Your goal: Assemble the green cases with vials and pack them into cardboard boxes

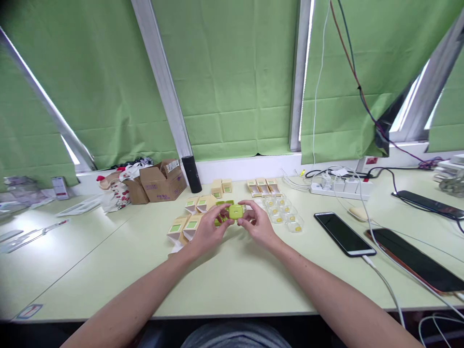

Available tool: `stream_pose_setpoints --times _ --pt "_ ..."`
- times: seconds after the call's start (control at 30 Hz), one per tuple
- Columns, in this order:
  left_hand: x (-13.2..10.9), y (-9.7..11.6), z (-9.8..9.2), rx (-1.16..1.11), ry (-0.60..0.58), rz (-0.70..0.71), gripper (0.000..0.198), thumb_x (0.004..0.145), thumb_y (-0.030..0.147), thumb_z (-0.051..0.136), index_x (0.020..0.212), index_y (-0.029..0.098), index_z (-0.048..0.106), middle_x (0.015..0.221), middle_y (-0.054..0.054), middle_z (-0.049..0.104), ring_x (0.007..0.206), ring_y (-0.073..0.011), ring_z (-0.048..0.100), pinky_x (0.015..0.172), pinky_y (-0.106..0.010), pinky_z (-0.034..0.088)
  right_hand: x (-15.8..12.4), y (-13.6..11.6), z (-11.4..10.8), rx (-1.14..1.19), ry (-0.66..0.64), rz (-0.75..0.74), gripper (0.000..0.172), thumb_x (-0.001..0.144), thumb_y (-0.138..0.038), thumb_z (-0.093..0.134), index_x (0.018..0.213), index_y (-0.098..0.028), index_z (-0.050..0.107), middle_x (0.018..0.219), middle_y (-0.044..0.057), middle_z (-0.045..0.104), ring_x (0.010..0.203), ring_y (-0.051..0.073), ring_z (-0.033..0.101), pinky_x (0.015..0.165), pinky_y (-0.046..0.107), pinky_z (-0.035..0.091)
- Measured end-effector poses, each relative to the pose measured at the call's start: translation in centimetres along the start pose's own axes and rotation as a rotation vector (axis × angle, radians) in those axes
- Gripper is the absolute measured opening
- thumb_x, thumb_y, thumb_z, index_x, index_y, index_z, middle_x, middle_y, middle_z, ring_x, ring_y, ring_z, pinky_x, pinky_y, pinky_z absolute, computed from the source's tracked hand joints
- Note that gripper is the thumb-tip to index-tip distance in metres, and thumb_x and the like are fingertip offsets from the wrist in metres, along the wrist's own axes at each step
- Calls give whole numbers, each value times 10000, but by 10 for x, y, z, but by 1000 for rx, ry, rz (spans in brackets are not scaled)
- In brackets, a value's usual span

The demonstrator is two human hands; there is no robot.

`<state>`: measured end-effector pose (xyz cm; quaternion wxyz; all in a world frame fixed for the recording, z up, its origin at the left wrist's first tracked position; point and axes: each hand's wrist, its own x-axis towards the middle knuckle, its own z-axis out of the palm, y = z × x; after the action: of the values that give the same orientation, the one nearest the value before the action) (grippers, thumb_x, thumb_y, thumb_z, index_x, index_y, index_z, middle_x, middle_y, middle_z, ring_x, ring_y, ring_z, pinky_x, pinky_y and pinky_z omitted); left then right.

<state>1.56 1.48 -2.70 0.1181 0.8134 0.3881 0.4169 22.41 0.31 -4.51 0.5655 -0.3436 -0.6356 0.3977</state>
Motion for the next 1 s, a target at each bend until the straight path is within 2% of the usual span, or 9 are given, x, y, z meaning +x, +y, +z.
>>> stream_pose_setpoints --times 0.13,0.33,0.47,0.63,0.8,0.9,1.0 --pt "0 0 1 -23 3 -36 405 989 377 719 1358 219 671 1054 -75 753 945 -251 709 868 -404 568 2 3 1 -13 15 12 531 783 -411 815 1249 -239 627 731 -37 643 653 163 597 582 271 409" --pt "0 -7 2 -13 33 17 377 1007 431 688 1309 205 696 1037 -94 737 934 -258 704 834 -402 567 1 3 0 3 -16 27 525 821 -489 818 1234 -246 604 771 -15 665 692 183 639 559 267 452" --pt "0 -13 2 -10 36 97 301 1075 337 547 1298 203 699 1040 -106 719 914 -246 692 839 -410 570 2 5 0 63 -22 -6 549 838 -562 817 1233 -256 591 935 35 692 785 196 652 520 249 505" --pt "0 -11 2 33 54 143 283 1037 283 618 1306 226 684 1099 -110 735 1057 -285 674 889 -441 581 3 9 -2 188 -66 -19 521 841 -567 830 1199 -257 612 1156 89 686 923 221 681 545 266 592" --pt "0 -6 0 118 77 277 449 994 192 661 1434 247 591 1276 -121 710 1236 -321 576 1012 -516 558 4 11 -4 206 -82 8 503 838 -560 842 1175 -240 649 1174 102 702 965 234 685 583 291 625" --pt "0 -2 -1 161 61 337 553 981 136 646 1507 257 525 1364 -130 669 1297 -332 532 1076 -551 527 5 14 -1 176 -45 25 517 820 -579 852 1155 -226 676 1123 99 711 921 229 686 542 276 593" --pt "-1 1 -1 193 32 360 568 986 111 616 1521 275 517 1402 -130 639 1322 -335 514 1102 -568 513 5 15 2 124 -11 14 520 819 -593 846 1150 -218 705 1100 101 710 905 228 671 500 255 547"
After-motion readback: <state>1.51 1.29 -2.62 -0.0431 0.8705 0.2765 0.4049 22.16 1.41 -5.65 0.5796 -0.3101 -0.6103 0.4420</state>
